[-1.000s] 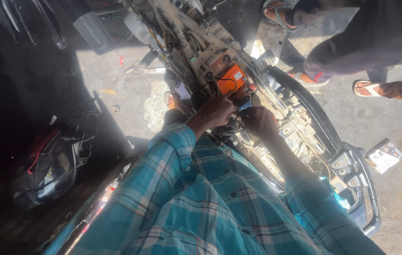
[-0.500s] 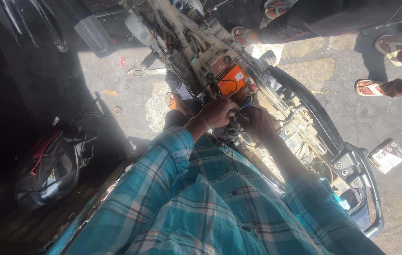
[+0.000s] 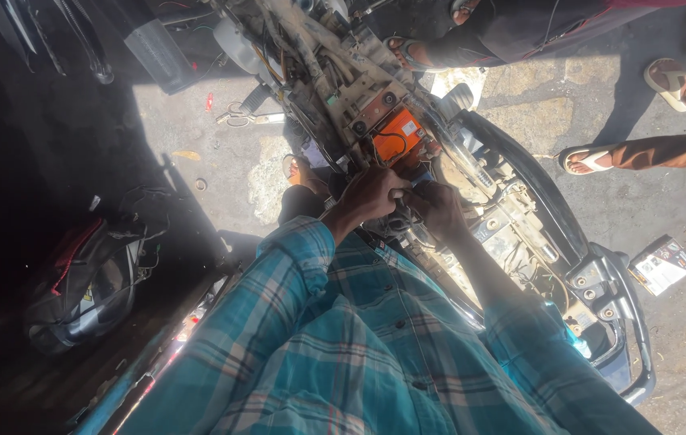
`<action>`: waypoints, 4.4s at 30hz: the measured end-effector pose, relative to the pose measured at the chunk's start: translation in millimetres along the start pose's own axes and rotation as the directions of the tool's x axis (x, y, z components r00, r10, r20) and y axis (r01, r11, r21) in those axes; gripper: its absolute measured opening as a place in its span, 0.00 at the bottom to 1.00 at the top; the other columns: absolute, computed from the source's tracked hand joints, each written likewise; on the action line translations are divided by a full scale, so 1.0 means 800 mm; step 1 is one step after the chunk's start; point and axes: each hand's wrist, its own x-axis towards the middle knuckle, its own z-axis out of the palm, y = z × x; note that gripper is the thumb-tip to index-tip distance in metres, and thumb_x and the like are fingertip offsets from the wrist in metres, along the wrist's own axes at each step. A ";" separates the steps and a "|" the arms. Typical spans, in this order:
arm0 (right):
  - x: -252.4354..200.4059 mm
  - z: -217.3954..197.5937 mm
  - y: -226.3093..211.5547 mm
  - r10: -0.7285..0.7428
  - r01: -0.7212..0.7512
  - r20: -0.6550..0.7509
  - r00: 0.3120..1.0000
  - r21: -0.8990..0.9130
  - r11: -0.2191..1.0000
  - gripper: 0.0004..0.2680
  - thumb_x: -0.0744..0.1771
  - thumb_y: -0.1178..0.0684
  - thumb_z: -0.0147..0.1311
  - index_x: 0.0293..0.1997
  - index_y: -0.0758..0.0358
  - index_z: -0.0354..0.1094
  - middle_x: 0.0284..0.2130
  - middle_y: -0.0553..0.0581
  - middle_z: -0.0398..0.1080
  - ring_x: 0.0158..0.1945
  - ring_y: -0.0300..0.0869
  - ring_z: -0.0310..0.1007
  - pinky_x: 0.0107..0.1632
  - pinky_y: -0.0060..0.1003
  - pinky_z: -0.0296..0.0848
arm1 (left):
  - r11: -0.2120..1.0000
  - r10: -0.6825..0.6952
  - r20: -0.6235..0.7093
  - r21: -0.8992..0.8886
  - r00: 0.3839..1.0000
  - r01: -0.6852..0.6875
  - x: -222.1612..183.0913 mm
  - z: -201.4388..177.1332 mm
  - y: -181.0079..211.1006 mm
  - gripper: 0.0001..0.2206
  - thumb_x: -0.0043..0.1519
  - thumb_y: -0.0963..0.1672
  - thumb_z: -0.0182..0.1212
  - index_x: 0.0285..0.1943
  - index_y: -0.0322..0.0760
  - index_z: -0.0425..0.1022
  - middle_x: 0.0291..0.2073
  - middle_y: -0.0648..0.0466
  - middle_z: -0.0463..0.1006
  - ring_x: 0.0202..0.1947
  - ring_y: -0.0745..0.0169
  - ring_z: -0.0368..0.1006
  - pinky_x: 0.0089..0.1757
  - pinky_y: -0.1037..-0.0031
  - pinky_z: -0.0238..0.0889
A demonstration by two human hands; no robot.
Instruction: Repairing the battery and electrical wiring of a motorcycle.
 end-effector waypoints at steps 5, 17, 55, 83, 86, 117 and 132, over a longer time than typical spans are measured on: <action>0.010 0.002 0.030 -0.647 0.616 -0.006 0.762 -0.300 0.728 0.08 0.69 0.49 0.56 0.44 0.58 0.81 0.29 0.60 0.75 0.31 0.49 0.74 0.34 0.43 0.70 | 0.998 -0.057 -0.004 -0.028 0.998 0.057 0.000 -0.001 0.003 0.11 0.59 0.39 0.61 0.47 0.44 0.85 0.39 0.44 0.83 0.41 0.47 0.81 0.46 0.60 0.72; 0.002 -0.015 -0.004 -0.020 0.046 0.092 0.996 -0.291 0.956 0.13 0.68 0.42 0.53 0.47 0.61 0.75 0.33 0.64 0.77 0.37 0.55 0.78 0.43 0.51 0.72 | 0.954 0.069 0.159 0.280 0.985 -0.112 0.011 -0.026 -0.002 0.11 0.62 0.46 0.65 0.46 0.36 0.77 0.41 0.48 0.81 0.45 0.47 0.79 0.45 0.56 0.70; 0.001 0.018 0.043 -0.130 0.132 0.032 0.991 -0.074 0.988 0.13 0.71 0.46 0.46 0.50 0.68 0.70 0.31 0.66 0.75 0.35 0.52 0.79 0.40 0.48 0.73 | 0.985 0.160 -0.018 0.071 0.987 -0.158 -0.003 -0.014 0.004 0.17 0.57 0.38 0.62 0.56 0.35 0.77 0.47 0.46 0.81 0.47 0.48 0.79 0.49 0.62 0.71; 0.008 0.004 0.006 -0.015 0.017 0.014 1.000 -0.163 0.986 0.11 0.67 0.48 0.57 0.52 0.60 0.73 0.38 0.64 0.77 0.42 0.53 0.79 0.44 0.49 0.75 | 0.910 -0.371 -0.391 -0.333 0.842 0.247 -0.036 0.049 0.016 0.12 0.61 0.48 0.65 0.39 0.34 0.81 0.34 0.48 0.84 0.36 0.57 0.82 0.40 0.67 0.72; 0.005 0.003 -0.004 -0.039 0.043 0.028 0.999 -0.166 0.985 0.11 0.68 0.51 0.52 0.54 0.62 0.69 0.39 0.63 0.77 0.44 0.53 0.79 0.46 0.48 0.75 | 0.770 -0.521 -0.216 -0.535 0.826 0.347 -0.023 0.059 0.011 0.20 0.62 0.54 0.62 0.33 0.33 0.83 0.28 0.47 0.84 0.33 0.57 0.83 0.37 0.67 0.73; 0.005 0.009 -0.002 0.166 -0.170 -0.034 0.985 -0.174 0.970 0.12 0.65 0.43 0.61 0.46 0.60 0.77 0.35 0.63 0.79 0.38 0.51 0.80 0.42 0.47 0.75 | 0.778 -0.422 -0.153 -0.567 0.894 0.270 0.000 0.070 -0.026 0.22 0.67 0.54 0.56 0.31 0.33 0.77 0.17 0.54 0.74 0.21 0.68 0.72 0.29 0.72 0.64; -0.195 -0.021 0.221 0.336 0.131 -0.346 0.876 0.841 0.524 0.11 0.69 0.55 0.52 0.53 0.72 0.68 0.34 0.53 0.71 0.33 0.37 0.71 0.34 0.31 0.70 | 0.568 -0.661 -0.030 -0.673 0.750 0.474 -0.170 -0.052 -0.135 0.18 0.62 0.53 0.64 0.36 0.33 0.81 0.26 0.54 0.78 0.27 0.66 0.71 0.34 0.72 0.62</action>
